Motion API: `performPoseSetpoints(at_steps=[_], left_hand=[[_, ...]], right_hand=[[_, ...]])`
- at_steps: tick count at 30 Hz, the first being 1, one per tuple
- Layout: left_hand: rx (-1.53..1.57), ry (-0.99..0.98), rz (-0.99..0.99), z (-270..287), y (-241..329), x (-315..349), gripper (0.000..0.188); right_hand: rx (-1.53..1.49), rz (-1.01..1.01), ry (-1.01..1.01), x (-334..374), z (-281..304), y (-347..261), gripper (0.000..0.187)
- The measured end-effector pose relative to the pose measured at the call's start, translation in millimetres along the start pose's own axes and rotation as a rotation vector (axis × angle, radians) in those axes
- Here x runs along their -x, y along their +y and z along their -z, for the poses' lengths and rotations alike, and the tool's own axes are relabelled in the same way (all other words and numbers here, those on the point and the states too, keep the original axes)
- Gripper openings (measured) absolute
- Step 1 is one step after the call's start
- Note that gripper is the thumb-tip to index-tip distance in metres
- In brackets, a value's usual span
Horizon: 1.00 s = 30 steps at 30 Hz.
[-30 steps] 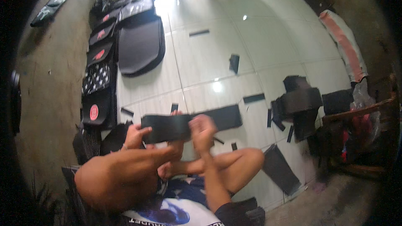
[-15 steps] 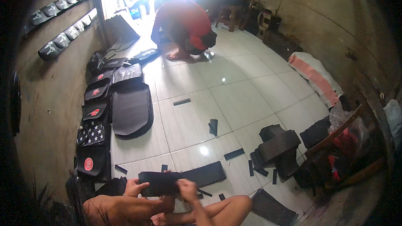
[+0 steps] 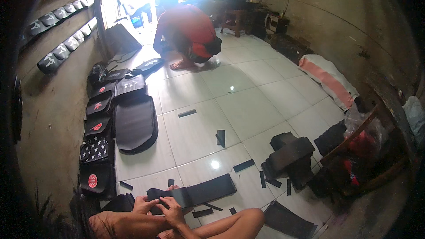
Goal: The person sits on the floor and folds black fabric pouches by hand. They repeatedly fold the pouches in half and press the edges to create creases. Other workers are visible in the background performing similar tasks.
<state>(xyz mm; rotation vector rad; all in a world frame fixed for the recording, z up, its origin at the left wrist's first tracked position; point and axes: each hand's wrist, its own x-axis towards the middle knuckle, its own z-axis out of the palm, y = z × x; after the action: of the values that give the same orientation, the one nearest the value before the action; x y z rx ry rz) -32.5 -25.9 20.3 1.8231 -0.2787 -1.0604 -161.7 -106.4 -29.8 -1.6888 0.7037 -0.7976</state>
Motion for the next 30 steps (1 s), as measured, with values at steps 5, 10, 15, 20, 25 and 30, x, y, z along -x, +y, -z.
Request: performPoseSetpoints(at_steps=[5,10,15,20,25,30], left_hand=[[0.157,-0.034,-0.031,-6.8,-3.5,-1.1,0.023],[0.044,0.019,0.038,-0.5,11.2,6.4,0.024],[-0.135,0.110,0.047,23.5,-20.2,-10.7,0.026],[0.029,0.029,0.076,-7.4,29.5,11.6,0.028],[0.052,-0.033,0.027,-6.3,18.5,13.2,0.027],[0.311,-0.066,0.003,3.8,-2.7,1.5,0.027]], right_hand=[[-0.120,-0.043,0.022,-8.4,5.7,9.8,0.014],[-0.246,-0.247,0.078,-26.0,51.6,52.9,0.011],[0.240,-0.260,0.960,-55.2,142.0,84.0,0.010],[-0.021,-0.186,0.144,-29.8,51.4,-1.3,0.027],[-0.025,-0.014,-0.007,3.6,-3.4,6.1,0.027],[-0.102,-0.060,-0.001,-5.2,4.4,3.6,0.010]])
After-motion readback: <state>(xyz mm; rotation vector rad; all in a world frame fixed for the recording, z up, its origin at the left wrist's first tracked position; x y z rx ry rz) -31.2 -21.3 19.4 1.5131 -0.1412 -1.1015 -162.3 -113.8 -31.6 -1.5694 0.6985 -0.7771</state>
